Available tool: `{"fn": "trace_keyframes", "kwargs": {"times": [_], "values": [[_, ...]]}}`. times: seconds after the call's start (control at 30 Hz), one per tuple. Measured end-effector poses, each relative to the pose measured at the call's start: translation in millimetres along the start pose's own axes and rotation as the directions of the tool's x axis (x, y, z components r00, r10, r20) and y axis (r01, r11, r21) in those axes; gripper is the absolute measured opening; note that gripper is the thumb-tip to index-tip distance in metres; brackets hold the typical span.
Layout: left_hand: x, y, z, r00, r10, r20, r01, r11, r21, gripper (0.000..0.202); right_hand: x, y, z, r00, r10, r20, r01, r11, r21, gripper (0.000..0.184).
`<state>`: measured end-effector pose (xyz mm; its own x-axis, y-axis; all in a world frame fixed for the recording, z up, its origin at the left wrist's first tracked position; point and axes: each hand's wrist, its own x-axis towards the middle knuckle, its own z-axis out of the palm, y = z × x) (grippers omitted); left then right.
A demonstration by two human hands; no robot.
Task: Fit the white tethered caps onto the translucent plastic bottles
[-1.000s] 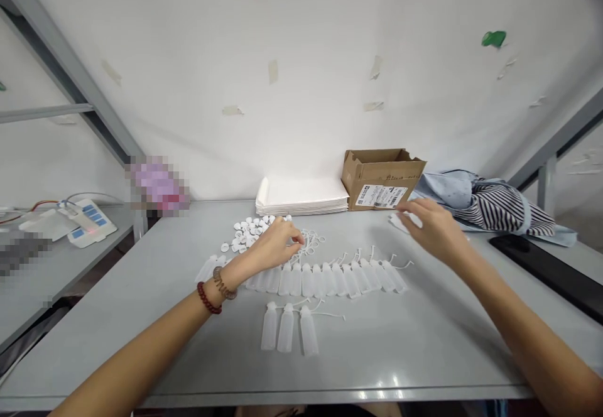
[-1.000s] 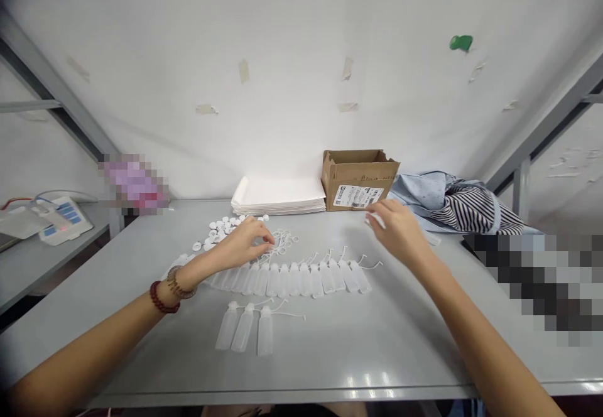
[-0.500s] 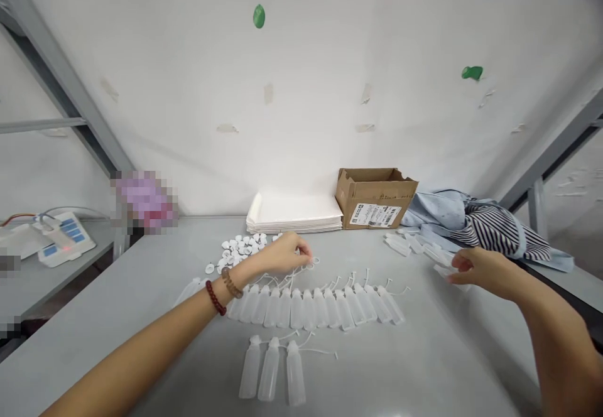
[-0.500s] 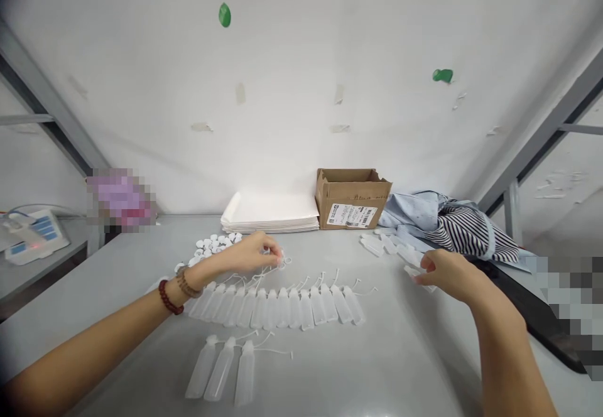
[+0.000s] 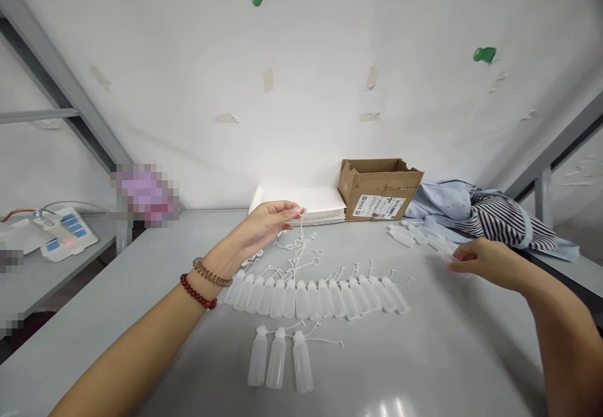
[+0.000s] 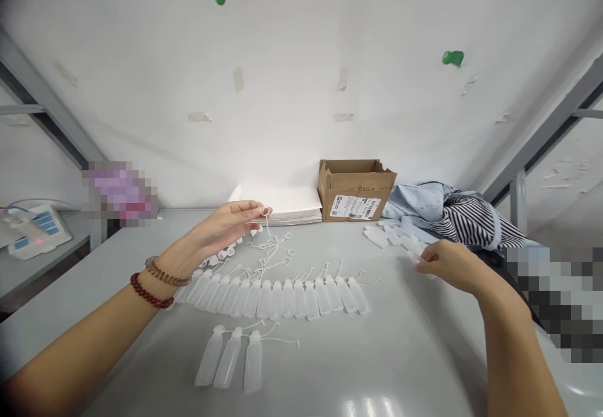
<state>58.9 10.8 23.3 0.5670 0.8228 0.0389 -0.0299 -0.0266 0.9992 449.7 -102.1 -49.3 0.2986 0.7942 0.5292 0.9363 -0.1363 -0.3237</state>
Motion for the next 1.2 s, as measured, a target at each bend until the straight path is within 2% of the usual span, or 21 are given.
{"fn": "trace_keyframes", "kwargs": {"times": [0.1,0.2,0.27,0.3,0.33,0.4,0.43,0.5,0.57,0.67,0.77,0.87,0.93,0.97,1.07,1.2], "values": [[-5.5,-1.9,-0.1,1.0,0.015,0.012,-0.013,0.992,-0.125,0.016,6.8,-16.5,-15.2,0.964,-0.032,0.265,0.052,0.996,-0.067,0.035],[-12.6,-0.6,3.6,0.999,0.039,0.025,-0.035,0.99,-0.138,0.015,14.3,-44.7,-25.8,0.911,-0.102,0.399,0.095,0.995,0.037,0.02],[-21.7,1.0,9.0,0.999,0.048,0.015,-0.046,0.994,-0.098,0.015,12.8,-71.1,-24.8,0.927,-0.204,0.316,0.182,0.978,0.098,0.022],[-27.6,1.5,12.4,0.999,0.047,0.0,-0.047,0.997,-0.058,0.015,9.4,-86.1,-22.1,0.934,-0.268,0.237,0.246,0.962,0.12,0.022],[-34.2,1.5,16.0,0.999,0.047,-0.021,-0.047,0.999,-0.008,0.015,4.7,-101.7,-18.4,0.926,-0.348,0.146,0.325,0.932,0.161,0.022],[-47.5,0.3,22.9,0.997,0.018,-0.075,-0.013,0.997,0.071,0.017,-7.7,-133.0,-10.1,0.874,-0.486,0.011,0.466,0.844,0.264,0.02],[-53.4,-0.6,26.0,0.996,-0.002,-0.085,0.008,0.998,0.069,0.017,-14.5,-147.6,-6.6,0.845,-0.534,-0.024,0.513,0.798,0.315,0.017],[-62.2,-2.3,30.8,0.997,-0.023,-0.078,0.023,1.0,0.008,0.018,-27.4,-172.4,-1.7,0.8,-0.599,-0.022,0.555,0.726,0.406,0.012],[-66.8,-3.1,34.1,0.998,-0.039,-0.04,0.036,0.996,-0.086,0.019,-38.3,-189.5,0.2,0.784,-0.621,-0.013,0.553,0.689,0.468,0.011],[-68.9,-2.7,37.3,0.995,-0.09,0.038,0.096,0.973,-0.209,0.02,-50.0,-201.4,0.4,0.79,-0.612,-0.044,0.539,0.658,0.525,0.013],[-70.4,-2.3,40.7,0.985,-0.152,0.08,0.168,0.953,-0.253,0.023,-56.6,-204.1,1.2,0.802,-0.592,-0.079,0.531,0.647,0.547,0.015],[-72.3,-3.2,45.2,0.977,-0.204,0.064,0.213,0.95,-0.226,0.024,-59.6,-204.2,3.4,0.804,-0.586,-0.097,0.534,0.641,0.55,0.015],[-73.1,-4.9,48.3,0.974,-0.225,0.026,0.225,0.951,-0.211,0.018,-60.7,-203.7,5.0,0.802,-0.588,-0.109,0.543,0.641,0.543,0.015],[-73.3,-6.2,49.7,0.973,-0.23,0.005,0.226,0.951,-0.21,0.015,-61.1,-203.4,5.7,0.8,-0.589,-0.112,0.548,0.643,0.535,0.015],[-73.5,-10.6,52.5,0.98,-0.2,-0.026,0.191,0.961,-0.2,0.028,-62.3,-202.2,7.4,0.783,-0.607,-0.135,0.585,0.646,0.489,0.015],[-73.4,-13.7,53.2,0.991,-0.133,-0.022,0.13,0.986,-0.101,0.017,-63.2,-202.1,8.1,0.741,-0.648,-0.178,0.657,0.642,0.396,0.02]]}}
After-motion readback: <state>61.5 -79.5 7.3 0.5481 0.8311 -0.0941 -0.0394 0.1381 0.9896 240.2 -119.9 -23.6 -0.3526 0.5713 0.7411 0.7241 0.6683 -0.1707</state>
